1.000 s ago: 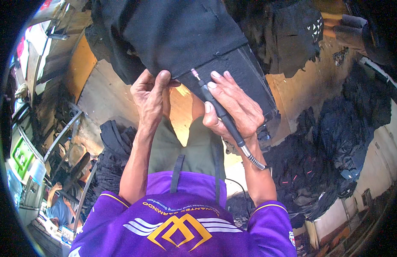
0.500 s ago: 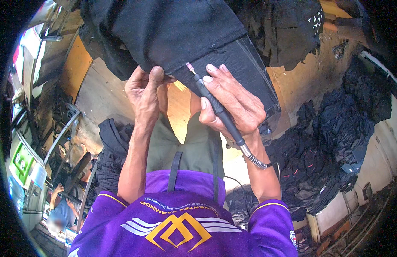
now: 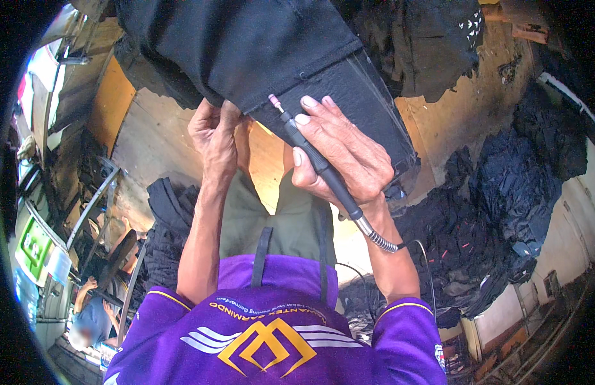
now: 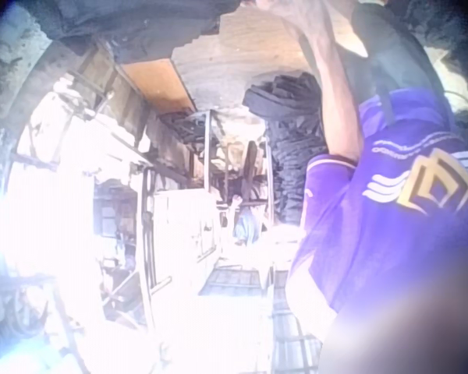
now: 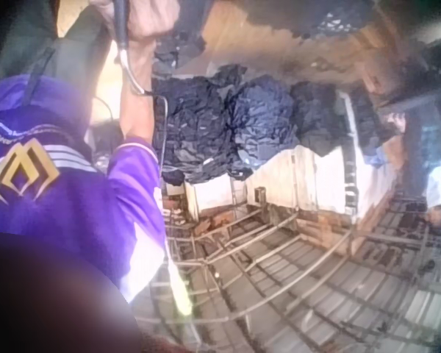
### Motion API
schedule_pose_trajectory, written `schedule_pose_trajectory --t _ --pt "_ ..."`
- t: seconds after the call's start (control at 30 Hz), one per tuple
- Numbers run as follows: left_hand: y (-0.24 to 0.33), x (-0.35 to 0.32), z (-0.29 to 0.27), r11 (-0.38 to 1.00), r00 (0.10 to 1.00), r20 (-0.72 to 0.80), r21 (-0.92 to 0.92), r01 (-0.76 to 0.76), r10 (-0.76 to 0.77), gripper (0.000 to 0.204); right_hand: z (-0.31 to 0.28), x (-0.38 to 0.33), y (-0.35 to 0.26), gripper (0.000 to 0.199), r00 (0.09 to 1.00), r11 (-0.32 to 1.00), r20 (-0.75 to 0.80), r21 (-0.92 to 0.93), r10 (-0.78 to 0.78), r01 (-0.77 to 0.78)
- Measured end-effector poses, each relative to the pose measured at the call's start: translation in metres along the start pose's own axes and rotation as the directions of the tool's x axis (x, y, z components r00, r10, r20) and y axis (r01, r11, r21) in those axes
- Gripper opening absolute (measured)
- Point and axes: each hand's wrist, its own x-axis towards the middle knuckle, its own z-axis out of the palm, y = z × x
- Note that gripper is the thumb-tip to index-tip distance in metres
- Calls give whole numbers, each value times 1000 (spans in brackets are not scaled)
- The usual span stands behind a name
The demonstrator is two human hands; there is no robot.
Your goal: The person uses a handheld rotary tool to distress the surface of black garments, creating worn patterns and frayed edges. They repeatedly pick up garments from a pile, apply the tool to specific areas, and place the items back down.
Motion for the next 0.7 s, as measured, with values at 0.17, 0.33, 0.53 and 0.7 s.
schedule_pose_trajectory --t 0.17,0.33,0.53,0.7 --pt "1 -1 3 1000 999 -40 -26 16 -17 16 0 -1 0 34 1000 1000 27 16 -14 14" --pt "3 0 4 1000 999 -35 -18 13 -14 17 0 -1 1 36 1000 1000 29 17 -10 9" --pt "0 1 2 1000 999 -37 -18 11 -11 18 -1 -3 2 36 1000 1000 -16 -1 3 -3" --pt "1 0 3 1000 999 -41 2 15 -15 18 0 -5 4 37 999 1000 -41 -15 14 -15"
